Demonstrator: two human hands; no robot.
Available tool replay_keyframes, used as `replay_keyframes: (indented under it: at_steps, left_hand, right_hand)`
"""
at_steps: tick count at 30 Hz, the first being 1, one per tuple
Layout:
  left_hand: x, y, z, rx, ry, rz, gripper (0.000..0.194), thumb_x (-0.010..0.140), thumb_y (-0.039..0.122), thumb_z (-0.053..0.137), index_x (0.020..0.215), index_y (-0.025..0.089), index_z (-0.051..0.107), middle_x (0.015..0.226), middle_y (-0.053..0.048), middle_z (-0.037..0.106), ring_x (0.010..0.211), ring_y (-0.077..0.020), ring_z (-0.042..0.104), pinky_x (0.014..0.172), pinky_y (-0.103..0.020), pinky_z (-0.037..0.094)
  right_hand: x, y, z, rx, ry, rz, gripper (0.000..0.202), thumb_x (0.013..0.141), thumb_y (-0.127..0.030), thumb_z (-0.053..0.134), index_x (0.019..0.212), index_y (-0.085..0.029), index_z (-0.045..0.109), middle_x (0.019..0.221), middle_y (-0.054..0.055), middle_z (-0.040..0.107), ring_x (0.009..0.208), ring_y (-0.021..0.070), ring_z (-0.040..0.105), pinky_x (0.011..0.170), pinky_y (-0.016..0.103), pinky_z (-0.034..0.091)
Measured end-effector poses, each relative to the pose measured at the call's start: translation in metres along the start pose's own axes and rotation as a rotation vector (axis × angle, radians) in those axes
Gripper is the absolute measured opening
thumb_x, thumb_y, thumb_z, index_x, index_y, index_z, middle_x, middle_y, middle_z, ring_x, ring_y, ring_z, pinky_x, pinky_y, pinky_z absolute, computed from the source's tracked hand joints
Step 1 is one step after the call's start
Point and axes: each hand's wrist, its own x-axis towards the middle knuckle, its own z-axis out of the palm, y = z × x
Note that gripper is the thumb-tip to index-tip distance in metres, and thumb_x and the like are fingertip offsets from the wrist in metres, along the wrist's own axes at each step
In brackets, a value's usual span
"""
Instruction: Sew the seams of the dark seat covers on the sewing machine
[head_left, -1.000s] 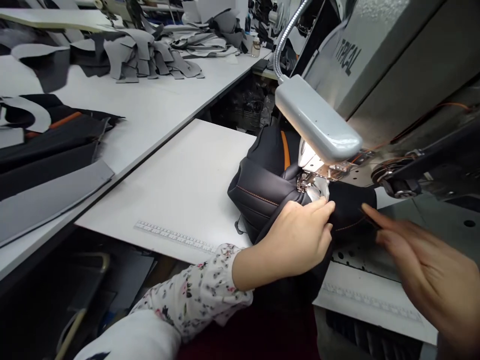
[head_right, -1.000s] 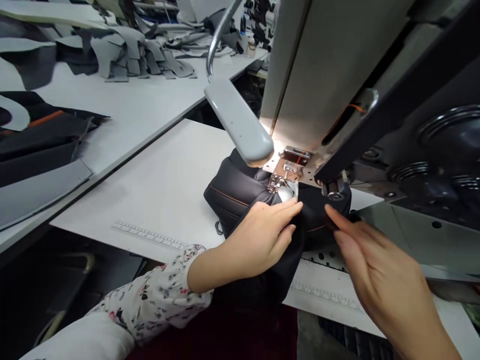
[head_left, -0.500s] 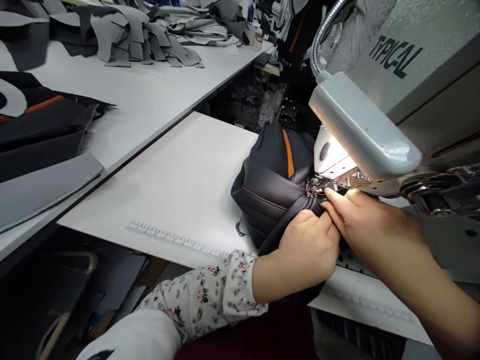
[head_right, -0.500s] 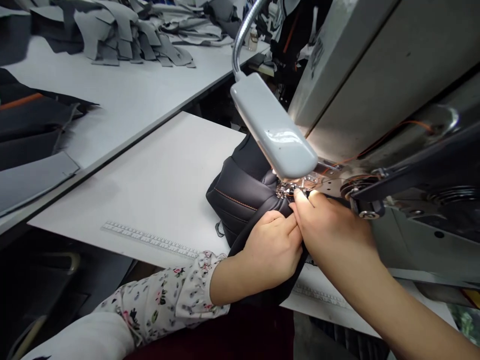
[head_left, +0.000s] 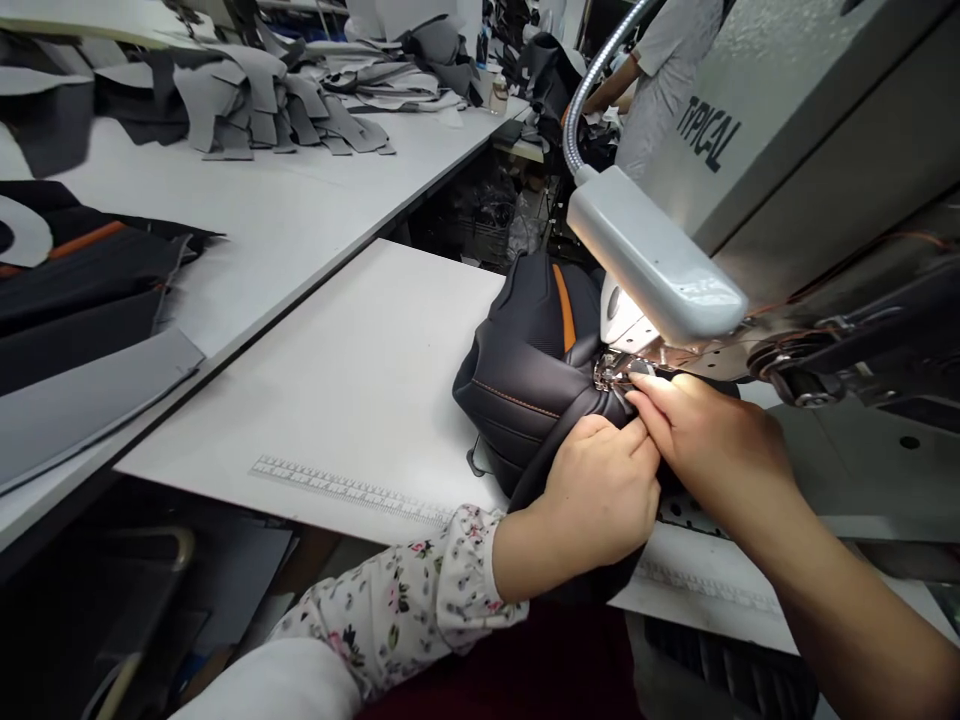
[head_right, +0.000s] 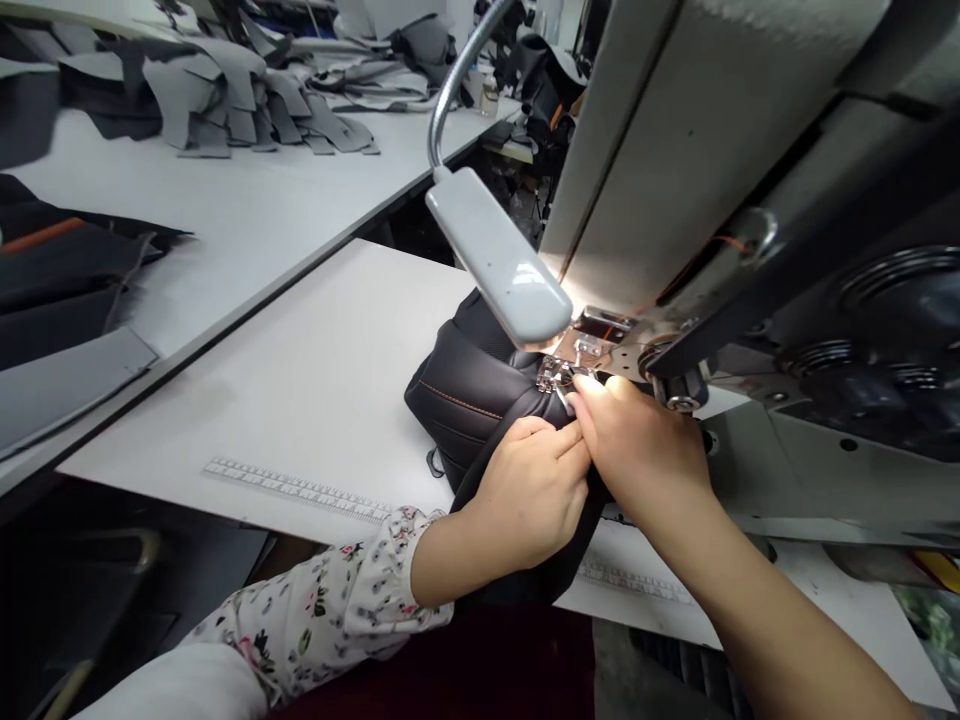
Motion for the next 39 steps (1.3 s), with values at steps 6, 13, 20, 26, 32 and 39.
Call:
replay_keyframes:
  at_steps: [6, 13, 20, 26, 32, 39]
  left_hand:
    - [-0.007, -0.007, -0.009, -0.341, 0.059, -0.063, 0.046, 0.105, 0.018, 0.041, 0.149, 0.012, 0.054, 0.159, -0.009, 0.053, 0.135, -0.0225, 0.062, 0.108, -0.041, 0.047]
    - [-0.013, -0.013, -0.005, -0.488, 0.123, -0.054, 0.047, 0.11, 0.018, 0.041, 0.156, 0.015, 0.047, 0.163, -0.011, 0.048, 0.153, -0.0184, 0.046, 0.119, -0.034, 0.039]
    - [-0.015, -0.015, -0.002, -0.425, 0.124, 0.034, 0.053, 0.11, 0.016, 0.039, 0.163, 0.024, 0.038, 0.165, -0.009, 0.046, 0.151, -0.0173, 0.047, 0.115, -0.032, 0.038]
    - [-0.015, -0.021, -0.003, -0.325, 0.076, 0.141, 0.051, 0.11, 0.014, 0.039, 0.16, 0.021, 0.04, 0.163, -0.01, 0.048, 0.142, -0.0136, 0.055, 0.112, -0.03, 0.034]
    - [-0.019, -0.026, -0.013, -0.176, -0.063, 0.242, 0.042, 0.107, 0.018, 0.047, 0.148, 0.022, 0.056, 0.157, -0.007, 0.056, 0.13, -0.0195, 0.06, 0.12, -0.038, 0.025]
    - [-0.088, -0.043, -0.04, -0.311, 0.086, 0.082, 0.052, 0.095, 0.015, 0.055, 0.143, 0.034, 0.063, 0.145, -0.003, 0.066, 0.139, -0.0331, 0.054, 0.113, -0.051, 0.046]
  right_hand:
    - [-0.05, 0.021, -0.013, 0.288, 0.239, 0.198, 0.035, 0.104, -0.044, 0.06, 0.125, -0.02, 0.073, 0.108, 0.008, 0.08, 0.086, 0.0225, 0.076, 0.072, 0.033, 0.052]
    - [-0.073, 0.013, 0.001, 0.613, 0.163, 0.308, 0.028, 0.102, -0.041, 0.065, 0.125, -0.027, 0.074, 0.106, 0.003, 0.079, 0.086, 0.0164, 0.076, 0.069, 0.026, 0.057]
    - [-0.057, 0.008, 0.013, 0.696, 0.106, 0.241, 0.024, 0.102, -0.035, 0.064, 0.122, -0.028, 0.074, 0.112, 0.0, 0.079, 0.097, 0.0174, 0.077, 0.071, 0.025, 0.058]
    - [-0.057, -0.007, 0.029, 0.825, 0.24, 0.34, 0.021, 0.104, -0.03, 0.059, 0.118, -0.027, 0.074, 0.113, 0.0, 0.08, 0.102, 0.0153, 0.076, 0.089, 0.024, 0.058]
    - [-0.123, 0.009, 0.051, 0.856, 0.311, 0.694, 0.03, 0.098, -0.043, 0.065, 0.121, -0.025, 0.074, 0.092, 0.002, 0.074, 0.077, 0.0152, 0.069, 0.073, 0.028, 0.058]
    - [-0.285, 0.112, 0.084, 0.444, 0.345, 1.102, 0.044, 0.094, -0.051, 0.063, 0.116, -0.013, 0.067, 0.067, -0.005, 0.057, 0.049, 0.0103, 0.048, 0.047, 0.023, 0.041]
